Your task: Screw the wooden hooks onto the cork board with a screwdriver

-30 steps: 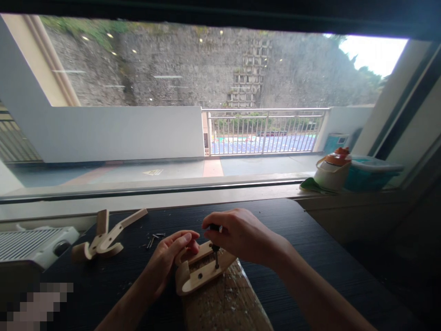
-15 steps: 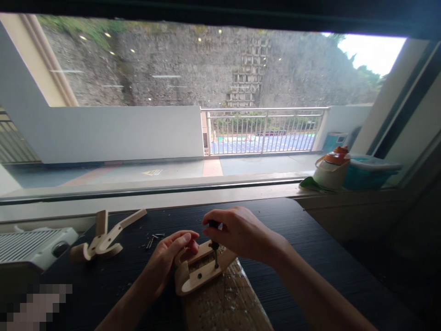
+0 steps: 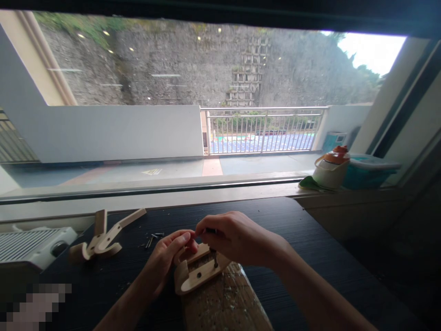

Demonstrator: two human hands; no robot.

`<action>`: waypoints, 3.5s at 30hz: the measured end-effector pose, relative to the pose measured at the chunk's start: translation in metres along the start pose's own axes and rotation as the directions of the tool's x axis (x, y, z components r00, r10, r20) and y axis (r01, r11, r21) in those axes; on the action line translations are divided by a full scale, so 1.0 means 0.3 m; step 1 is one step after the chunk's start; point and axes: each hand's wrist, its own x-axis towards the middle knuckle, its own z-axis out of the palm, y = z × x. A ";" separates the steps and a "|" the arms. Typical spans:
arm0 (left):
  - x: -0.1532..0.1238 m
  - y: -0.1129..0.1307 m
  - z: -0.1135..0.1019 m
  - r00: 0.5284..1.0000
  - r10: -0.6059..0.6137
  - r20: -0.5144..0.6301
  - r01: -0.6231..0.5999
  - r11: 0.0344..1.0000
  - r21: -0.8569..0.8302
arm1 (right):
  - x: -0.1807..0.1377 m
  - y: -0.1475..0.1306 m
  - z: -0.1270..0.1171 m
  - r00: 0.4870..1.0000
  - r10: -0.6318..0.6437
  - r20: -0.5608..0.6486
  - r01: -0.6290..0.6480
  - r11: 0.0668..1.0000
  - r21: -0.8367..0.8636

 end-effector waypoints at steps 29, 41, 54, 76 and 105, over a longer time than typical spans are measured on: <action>0.002 0.002 0.003 1.000 0.013 0.010 -0.014 0.999 0.041 | -0.001 0.003 0.009 0.996 0.072 -0.054 -0.078 0.990 -0.116; -0.006 0.005 0.004 1.000 0.006 -0.017 -0.006 0.999 0.038 | 0.010 0.023 0.001 0.995 0.096 -0.025 -0.097 0.994 -0.045; -0.003 0.003 0.005 1.000 -0.009 0.001 0.009 1.000 0.015 | -0.005 -0.022 -0.002 0.996 -0.028 0.087 0.030 0.999 -0.017; -0.004 0.004 0.004 1.000 -0.018 0.024 0.017 1.000 0.025 | 0.003 -0.007 0.011 1.000 0.012 -0.022 -0.014 0.994 -0.106; -0.002 -0.001 -0.001 0.999 -0.051 0.002 0.051 0.999 0.011 | -0.011 -0.014 0.022 0.998 -0.057 0.040 0.058 0.998 -0.024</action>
